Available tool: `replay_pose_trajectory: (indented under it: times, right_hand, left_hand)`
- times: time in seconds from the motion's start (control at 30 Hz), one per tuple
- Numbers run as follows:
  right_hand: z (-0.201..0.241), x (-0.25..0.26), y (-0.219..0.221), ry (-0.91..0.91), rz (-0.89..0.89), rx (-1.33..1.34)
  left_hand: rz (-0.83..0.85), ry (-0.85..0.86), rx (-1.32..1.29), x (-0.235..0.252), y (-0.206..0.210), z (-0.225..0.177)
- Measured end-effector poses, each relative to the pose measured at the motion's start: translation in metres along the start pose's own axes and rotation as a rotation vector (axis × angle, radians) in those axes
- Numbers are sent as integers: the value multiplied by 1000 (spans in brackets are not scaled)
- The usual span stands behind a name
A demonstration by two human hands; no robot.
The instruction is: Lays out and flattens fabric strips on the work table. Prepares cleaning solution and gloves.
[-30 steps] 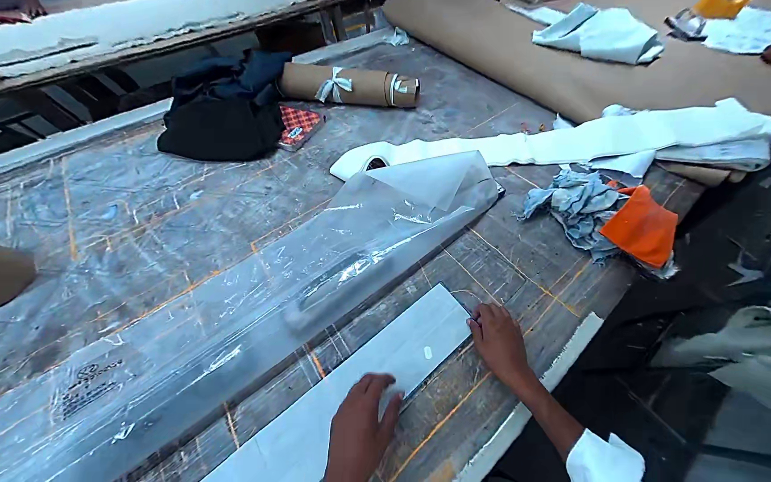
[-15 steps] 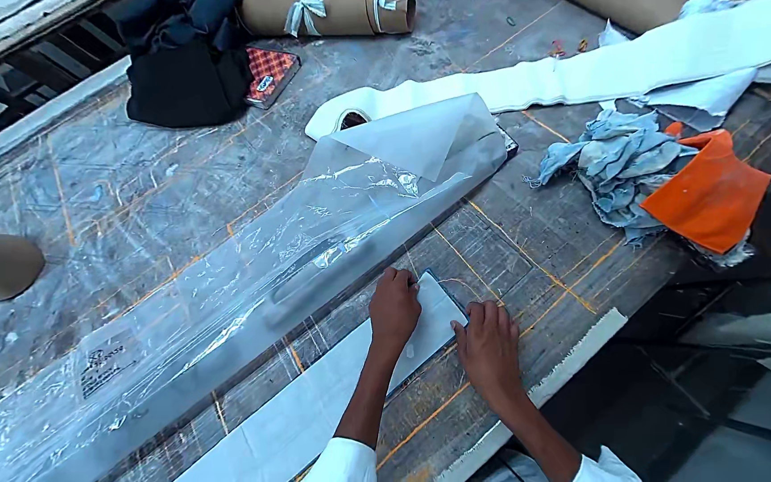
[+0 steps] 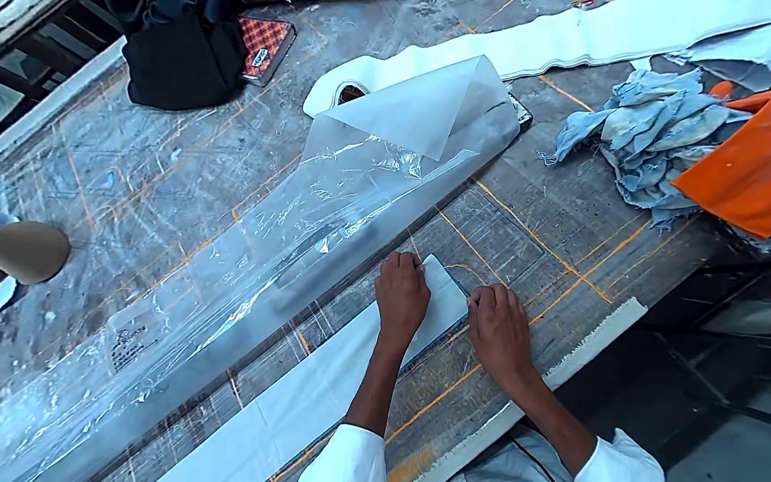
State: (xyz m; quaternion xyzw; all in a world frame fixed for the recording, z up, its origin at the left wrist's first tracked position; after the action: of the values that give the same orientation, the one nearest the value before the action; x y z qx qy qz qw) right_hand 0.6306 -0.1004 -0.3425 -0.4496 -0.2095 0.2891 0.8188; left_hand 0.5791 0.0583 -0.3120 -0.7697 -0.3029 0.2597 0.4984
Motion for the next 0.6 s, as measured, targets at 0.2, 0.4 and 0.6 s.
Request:
replay_pose_trajectory:
  times: [0.2,0.4,0.6]
  right_hand:
    - [4,-5,-2,23,39,-43]
    - [11,0,-6,40,114,-78]
    - [8,0,-6,-1,103,-67]
  left_hand:
    - [22,3,-6,-1,1,3]
    - [116,-11,-49,4,-5,-3]
    - [101,-30,-125,3,-6,0]
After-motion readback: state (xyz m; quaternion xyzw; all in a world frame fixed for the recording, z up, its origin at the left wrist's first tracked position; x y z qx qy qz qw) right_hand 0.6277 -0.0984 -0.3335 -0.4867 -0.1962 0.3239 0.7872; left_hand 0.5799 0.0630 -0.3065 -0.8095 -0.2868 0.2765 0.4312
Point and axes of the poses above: each hand's wrist, its own x-axis towards the middle knuckle, its own y-axis out of the palm, z = x × y, the point moved 1 cm from there along x, towards the middle knuckle, and after that the axes turned 4 degrees about x, right-handed, at the moved point
